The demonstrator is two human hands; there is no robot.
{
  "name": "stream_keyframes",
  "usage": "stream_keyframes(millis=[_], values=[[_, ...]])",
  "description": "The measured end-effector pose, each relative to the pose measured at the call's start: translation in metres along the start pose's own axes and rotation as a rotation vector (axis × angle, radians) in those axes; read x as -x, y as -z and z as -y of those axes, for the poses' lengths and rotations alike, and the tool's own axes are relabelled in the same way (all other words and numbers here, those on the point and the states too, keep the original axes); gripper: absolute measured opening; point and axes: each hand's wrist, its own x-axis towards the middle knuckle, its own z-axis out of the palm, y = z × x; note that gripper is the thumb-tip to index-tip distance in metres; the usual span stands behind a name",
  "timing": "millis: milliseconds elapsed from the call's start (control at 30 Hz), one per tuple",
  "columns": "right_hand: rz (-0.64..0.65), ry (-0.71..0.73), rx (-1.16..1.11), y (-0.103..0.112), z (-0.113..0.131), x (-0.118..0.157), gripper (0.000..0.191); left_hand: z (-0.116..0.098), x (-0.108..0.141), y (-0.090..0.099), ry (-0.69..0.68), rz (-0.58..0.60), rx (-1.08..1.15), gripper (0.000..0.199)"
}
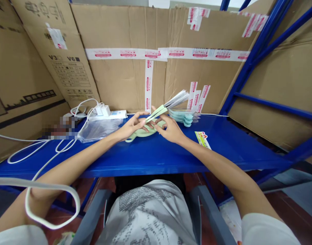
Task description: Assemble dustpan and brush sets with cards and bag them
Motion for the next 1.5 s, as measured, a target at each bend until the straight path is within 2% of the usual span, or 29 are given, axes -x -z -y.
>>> stream_keyframes(millis=[133,233,400,467,533,600,700,800,867,967,1033,1067,1267,1367,1500], values=[[-0.234,-0.105,-0.071,0.016,-0.005,-0.007,0.056,0.008,-0.001,0.011,-0.076,-0.119,-0.227,0.047],[-0.332,-0.160,-0.249,0.028,-0.011,-0.012,0.044,0.007,0.003,0.012,-0.112,-0.044,-0.554,0.040],[-0.351,-0.265,-0.559,0.032,-0.011,-0.016,0.041,-0.002,0.010,-0.004,-0.202,0.248,-0.907,0.045],[-0.330,-0.304,-0.621,0.030,-0.009,-0.016,0.043,-0.005,0.011,-0.009,-0.240,0.271,-0.984,0.043],[-0.283,-0.331,-0.643,0.027,-0.008,-0.016,0.044,-0.007,0.010,-0.009,-0.257,0.230,-1.027,0.036],[-0.233,-0.340,-0.634,0.025,-0.008,-0.016,0.043,-0.010,0.008,-0.004,-0.278,0.170,-1.058,0.031],[-0.195,-0.345,-0.604,0.024,-0.009,-0.016,0.041,-0.020,0.005,0.014,-0.330,0.072,-1.123,0.030],[-0.182,-0.340,-0.557,0.025,-0.010,-0.016,0.039,-0.040,0.007,0.038,-0.259,0.033,-1.151,0.027],[-0.172,-0.332,-0.521,0.025,-0.010,-0.016,0.038,-0.056,0.009,0.050,-0.117,0.146,-1.108,0.026],[-0.158,-0.331,-0.477,0.026,-0.012,-0.016,0.039,-0.072,0.012,0.059,0.106,0.444,-0.941,0.025],[-0.148,-0.335,-0.447,0.025,-0.015,-0.017,0.038,-0.076,0.013,0.059,0.170,0.572,-0.867,0.024],[-0.142,-0.337,-0.425,0.025,-0.017,-0.017,0.037,-0.075,0.013,0.057,0.177,0.598,-0.856,0.024],[-0.059,-0.387,-0.178,0.026,-0.035,-0.016,0.027,-0.058,0.013,0.046,0.240,0.645,-0.866,0.033],[-0.018,-0.433,-0.066,0.029,-0.040,-0.015,0.019,-0.049,0.013,0.039,0.191,0.593,-0.941,0.026],[0.033,-0.487,0.073,0.033,-0.042,-0.014,0.013,-0.032,0.012,0.031,0.104,0.412,-1.144,0.027]])
